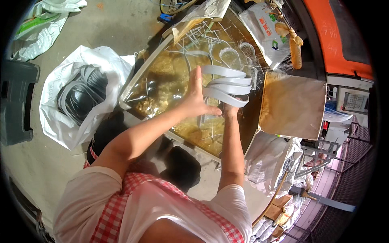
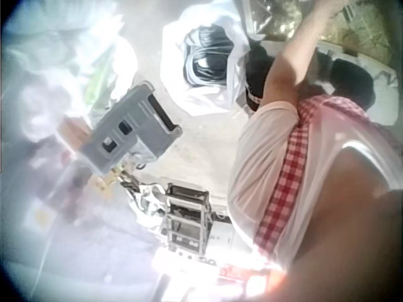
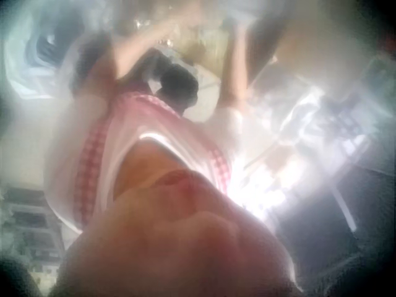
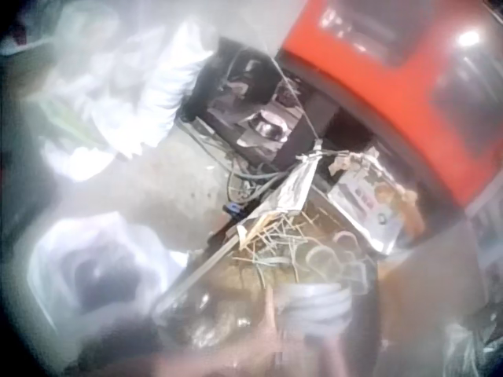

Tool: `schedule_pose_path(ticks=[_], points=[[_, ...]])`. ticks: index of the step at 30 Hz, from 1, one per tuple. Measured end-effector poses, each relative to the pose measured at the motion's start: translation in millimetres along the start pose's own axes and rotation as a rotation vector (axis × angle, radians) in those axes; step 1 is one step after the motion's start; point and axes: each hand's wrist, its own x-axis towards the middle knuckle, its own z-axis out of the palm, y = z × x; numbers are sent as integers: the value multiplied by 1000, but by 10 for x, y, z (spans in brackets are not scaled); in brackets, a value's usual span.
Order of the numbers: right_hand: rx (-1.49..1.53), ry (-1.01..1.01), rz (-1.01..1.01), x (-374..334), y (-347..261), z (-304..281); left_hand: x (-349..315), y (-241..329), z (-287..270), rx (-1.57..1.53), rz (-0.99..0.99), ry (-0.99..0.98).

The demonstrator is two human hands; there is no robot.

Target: The person collects plastic straps from a shallow bin, stacks them by hand, and places the stacked straps into a white bag.

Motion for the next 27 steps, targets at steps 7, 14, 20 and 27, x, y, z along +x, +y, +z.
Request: schedule_pose_path(ticks=[7, 14, 20, 27], points=[[187, -337, -45, -575, -1127, -307, 113, 49, -350, -150, -4, 482], [426, -250, -195, -917, -1844, 45, -148, 794, -1425, -168, 71, 310], [426, -596, -483, -1669, -2443, 1277, -920, 118, -3032, -56, -155, 401], [-242, -589, -508, -1694, -1854, 2547, -1803, 190, -4284, 574, 37, 766]])
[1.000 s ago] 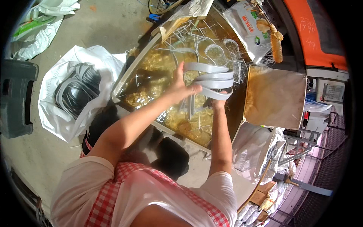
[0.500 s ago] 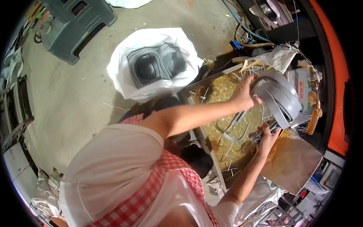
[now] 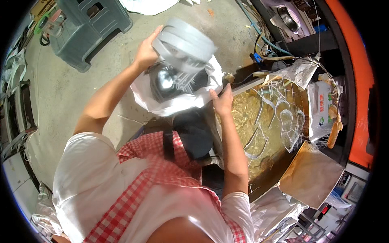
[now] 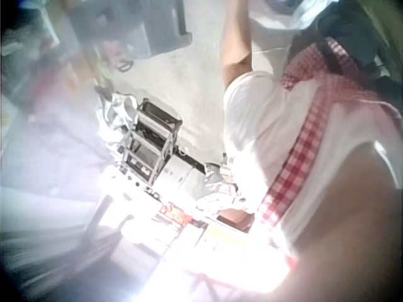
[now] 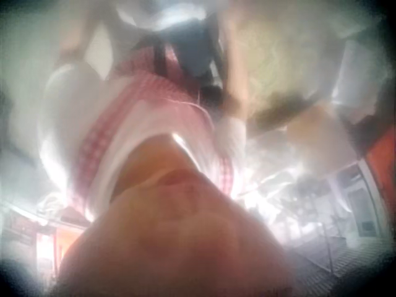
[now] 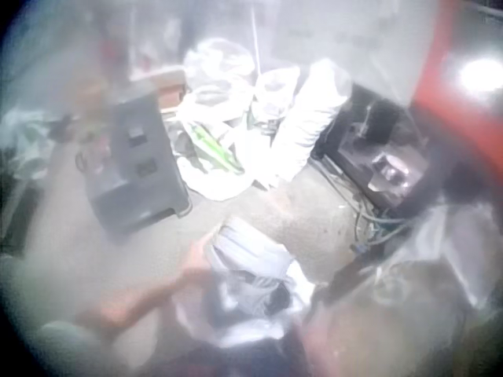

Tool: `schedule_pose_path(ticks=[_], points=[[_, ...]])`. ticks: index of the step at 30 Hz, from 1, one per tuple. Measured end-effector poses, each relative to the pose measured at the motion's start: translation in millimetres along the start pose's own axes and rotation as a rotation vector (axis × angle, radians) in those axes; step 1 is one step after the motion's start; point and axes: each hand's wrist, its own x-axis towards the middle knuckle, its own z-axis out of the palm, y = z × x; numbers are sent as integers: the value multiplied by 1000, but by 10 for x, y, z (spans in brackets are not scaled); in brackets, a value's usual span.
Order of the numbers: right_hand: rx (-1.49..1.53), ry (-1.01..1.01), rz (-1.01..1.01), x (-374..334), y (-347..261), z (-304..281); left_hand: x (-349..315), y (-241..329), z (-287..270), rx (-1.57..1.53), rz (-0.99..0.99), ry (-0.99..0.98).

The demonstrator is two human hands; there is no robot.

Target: The person collects plastic straps from a shallow bin, stacks them by hand, and places the stacked straps into a white bag.

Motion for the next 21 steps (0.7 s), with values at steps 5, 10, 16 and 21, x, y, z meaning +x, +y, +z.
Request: schedule_pose_path(ticks=[5, 10, 16, 21], points=[[-209, -59, 284, 294, -21, 266, 1, 170, 140, 378, 2, -292], [433, -3, 142, 574, -27, 11, 90, -100, 944, 816, 548, -326], [597, 42, 157, 572, 80, -168, 27, -28, 1932, 979, 509, -792], [689, -38, 57, 460, -87, -157, 179, -439, 2645, 771, 369, -793]])
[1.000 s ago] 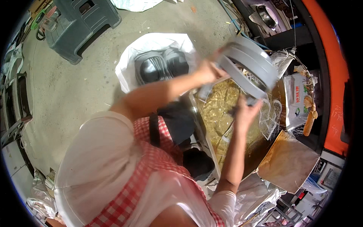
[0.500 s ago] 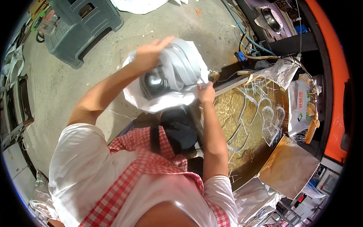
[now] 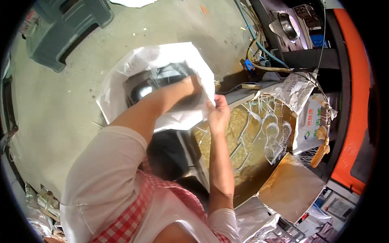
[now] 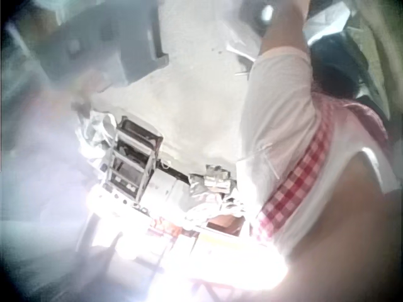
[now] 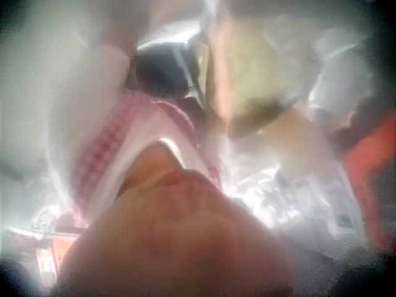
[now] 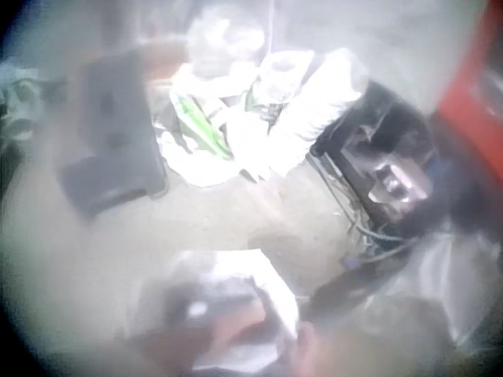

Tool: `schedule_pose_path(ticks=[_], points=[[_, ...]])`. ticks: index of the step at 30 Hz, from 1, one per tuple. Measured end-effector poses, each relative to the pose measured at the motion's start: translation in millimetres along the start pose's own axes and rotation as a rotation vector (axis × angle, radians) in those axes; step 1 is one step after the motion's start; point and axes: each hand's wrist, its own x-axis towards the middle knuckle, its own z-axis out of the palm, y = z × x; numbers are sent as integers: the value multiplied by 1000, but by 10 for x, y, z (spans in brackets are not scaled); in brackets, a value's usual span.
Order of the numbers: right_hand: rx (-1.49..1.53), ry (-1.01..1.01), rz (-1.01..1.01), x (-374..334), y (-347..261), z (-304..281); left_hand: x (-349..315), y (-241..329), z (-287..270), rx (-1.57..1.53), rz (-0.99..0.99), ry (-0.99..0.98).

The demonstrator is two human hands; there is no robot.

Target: The person collects plastic straps from a shallow bin, stacks them by hand, and places the stacked straps into a white bag.

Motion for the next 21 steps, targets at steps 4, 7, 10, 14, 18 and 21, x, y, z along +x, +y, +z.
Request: schedule_pose_path(ticks=[4, 7, 10, 14, 18, 21], points=[[-278, 3, 6, 4, 133, -77, 166, -111, -34, -129, 14, -302], [-352, 70, -73, -110, -57, -61, -105, -217, -338, -97, 204, -366], [-77, -4, 58, -451, -160, 27, -512, -467, -228, -170, 513, 29], [-221, -44, 256, -732, 155, 35, -1145, -560, -799, -299, 91, 470], [-98, -71, 414, -504, 351, 240, -1433, -1034, -1051, -228, -566, 246], [-136, 158, 174, -496, -133, 313, -1399, -1327, -1013, -225, -590, 261]])
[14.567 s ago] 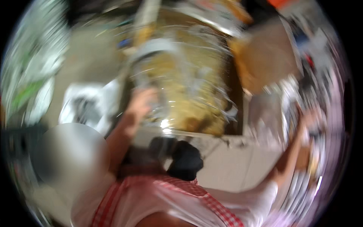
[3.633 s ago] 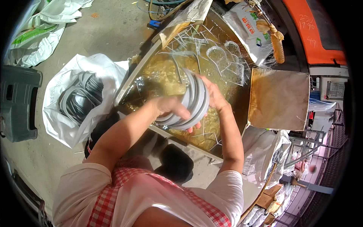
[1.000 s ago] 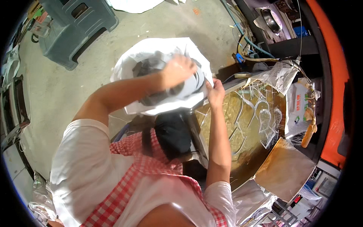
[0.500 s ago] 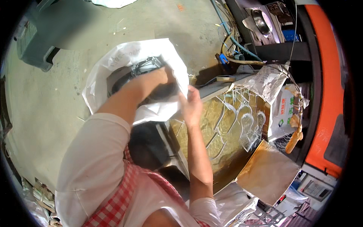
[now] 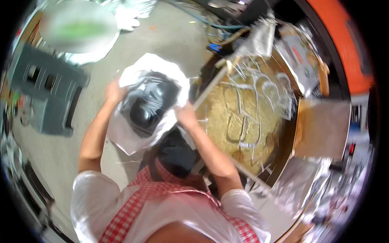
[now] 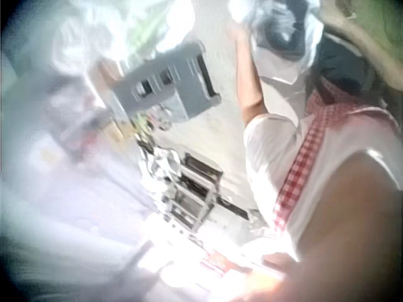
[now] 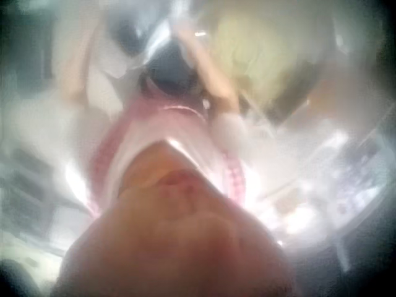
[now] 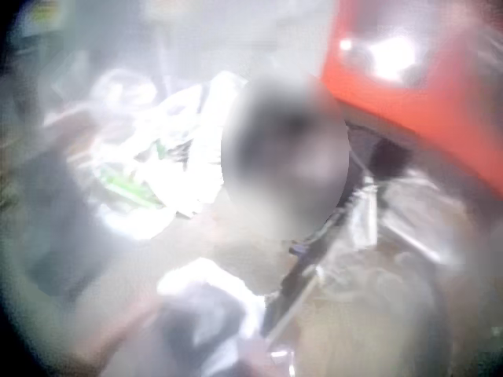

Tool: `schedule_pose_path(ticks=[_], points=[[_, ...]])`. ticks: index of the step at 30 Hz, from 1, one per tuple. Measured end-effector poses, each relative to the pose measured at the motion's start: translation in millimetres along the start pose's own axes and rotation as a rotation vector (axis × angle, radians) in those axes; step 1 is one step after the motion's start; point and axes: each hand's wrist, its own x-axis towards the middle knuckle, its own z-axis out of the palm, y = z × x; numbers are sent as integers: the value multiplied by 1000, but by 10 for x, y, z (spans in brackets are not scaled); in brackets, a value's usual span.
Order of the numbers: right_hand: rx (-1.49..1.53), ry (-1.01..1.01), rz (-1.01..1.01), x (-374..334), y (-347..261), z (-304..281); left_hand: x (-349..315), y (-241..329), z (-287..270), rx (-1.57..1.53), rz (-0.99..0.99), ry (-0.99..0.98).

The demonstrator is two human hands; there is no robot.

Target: The person collects plastic straps from a shallow bin, stacks them by hand, and places the stacked straps into a white bag.

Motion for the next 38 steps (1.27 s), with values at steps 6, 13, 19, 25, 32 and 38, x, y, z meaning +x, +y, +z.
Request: schedule_pose_path(ticks=[6, 13, 19, 25, 32, 38], points=[[-179, -193, -45, -74, 291, -336, -3, -125, 254, 35, 70, 102], [179, 243, -81, -1559, 792, -1767, -408, 34, -178, -58, 370, 162], [443, 983, 293, -3238, 2039, -2799, -572, 518, -369, -308, 373, -180], [760, 1252, 358, -4354, 2308, -3046, -1206, 1806, -533, -352, 831, -609], [777, 1099, 586, -4503, 3149, -2790, -2055, 2771, -539, 130, 1135, -775], [613, 879, 718, -3876, 3957, -2667, -1777, 3241, 7, 308, 1011, -1067]])
